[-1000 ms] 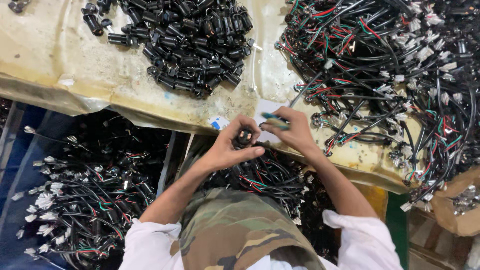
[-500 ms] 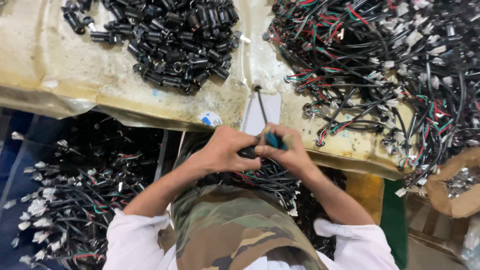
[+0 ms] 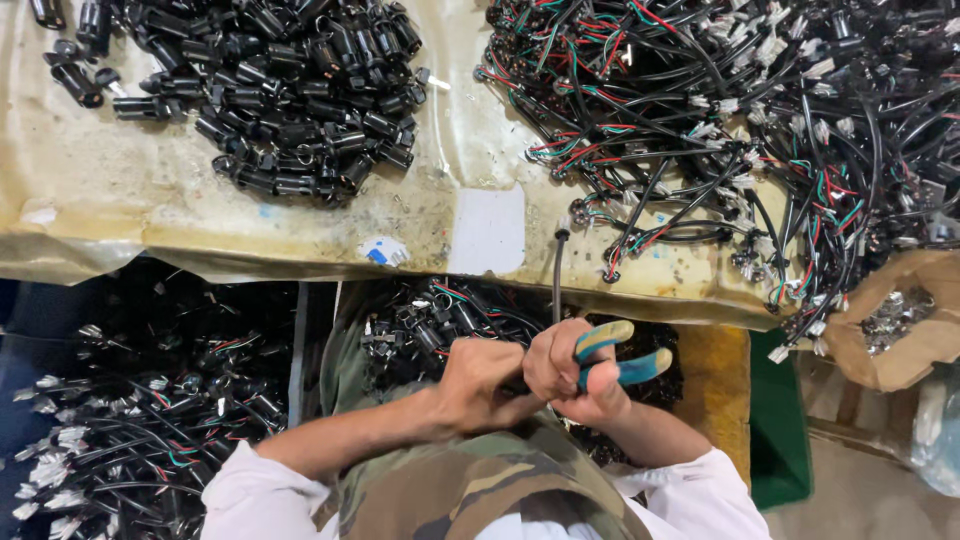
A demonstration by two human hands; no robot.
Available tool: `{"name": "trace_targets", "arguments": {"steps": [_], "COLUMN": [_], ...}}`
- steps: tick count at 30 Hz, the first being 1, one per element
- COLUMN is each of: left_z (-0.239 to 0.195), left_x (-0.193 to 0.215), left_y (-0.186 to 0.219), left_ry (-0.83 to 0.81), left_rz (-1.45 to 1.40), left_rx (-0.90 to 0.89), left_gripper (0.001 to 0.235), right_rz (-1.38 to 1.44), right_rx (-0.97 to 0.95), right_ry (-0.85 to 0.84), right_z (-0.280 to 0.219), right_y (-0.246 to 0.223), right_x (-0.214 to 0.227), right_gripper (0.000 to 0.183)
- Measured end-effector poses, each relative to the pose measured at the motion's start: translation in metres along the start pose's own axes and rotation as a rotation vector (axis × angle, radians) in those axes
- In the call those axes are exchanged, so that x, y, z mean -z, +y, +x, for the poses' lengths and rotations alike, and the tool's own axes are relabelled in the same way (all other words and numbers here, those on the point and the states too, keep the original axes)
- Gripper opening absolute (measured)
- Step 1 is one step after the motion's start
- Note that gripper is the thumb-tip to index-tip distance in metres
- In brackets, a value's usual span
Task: The person repeatedly picks up black cylindrical components and wire harnesses from piles on a table, uses pliers to strip or adjust wires, and connects the components to the wires. The person works continuously, handling items one at a time and placing finished assemblies back on the table.
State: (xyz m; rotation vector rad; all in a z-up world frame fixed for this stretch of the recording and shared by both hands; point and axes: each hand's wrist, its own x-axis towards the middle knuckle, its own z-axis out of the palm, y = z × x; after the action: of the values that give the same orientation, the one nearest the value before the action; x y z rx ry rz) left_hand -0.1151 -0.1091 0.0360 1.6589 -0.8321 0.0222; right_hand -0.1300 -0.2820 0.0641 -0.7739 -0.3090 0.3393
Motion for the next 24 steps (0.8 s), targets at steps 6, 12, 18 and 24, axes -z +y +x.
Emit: {"name": "trace_targets", "arguments": {"steps": [6, 12, 18, 24], "left_z": [0.029, 0.004, 0.034, 0.080], "left_x": [0.077, 0.079, 0.116, 0.164], "left_y": [0.003, -0.018, -0.086, -0.153], "left_ry": [-0.386, -0.640, -0.114, -0.050], "left_rz": [-0.496, 0.442, 0.252, 1.050], "left_rx": [-0.076, -0.232, 0.140, 0.120], "left_gripper": [0.012, 0.058, 0.033, 0.035], "right_rz": [-0.228, -1.993, -1.973, -1.908], "right_rx": [0.109, 0.172, -0.231, -0.112], "right_ry": [0.146, 0.172, 0.191, 0.205], "right_z": [0.037, 0.166, 0.148, 0.116], "right_y": [-0.055, -0.053, 0.015, 0.033], "right_x": [0.041, 0.137, 0.164, 0.123], "right_gripper": [0.052, 0.025, 0.030, 0.047]}}
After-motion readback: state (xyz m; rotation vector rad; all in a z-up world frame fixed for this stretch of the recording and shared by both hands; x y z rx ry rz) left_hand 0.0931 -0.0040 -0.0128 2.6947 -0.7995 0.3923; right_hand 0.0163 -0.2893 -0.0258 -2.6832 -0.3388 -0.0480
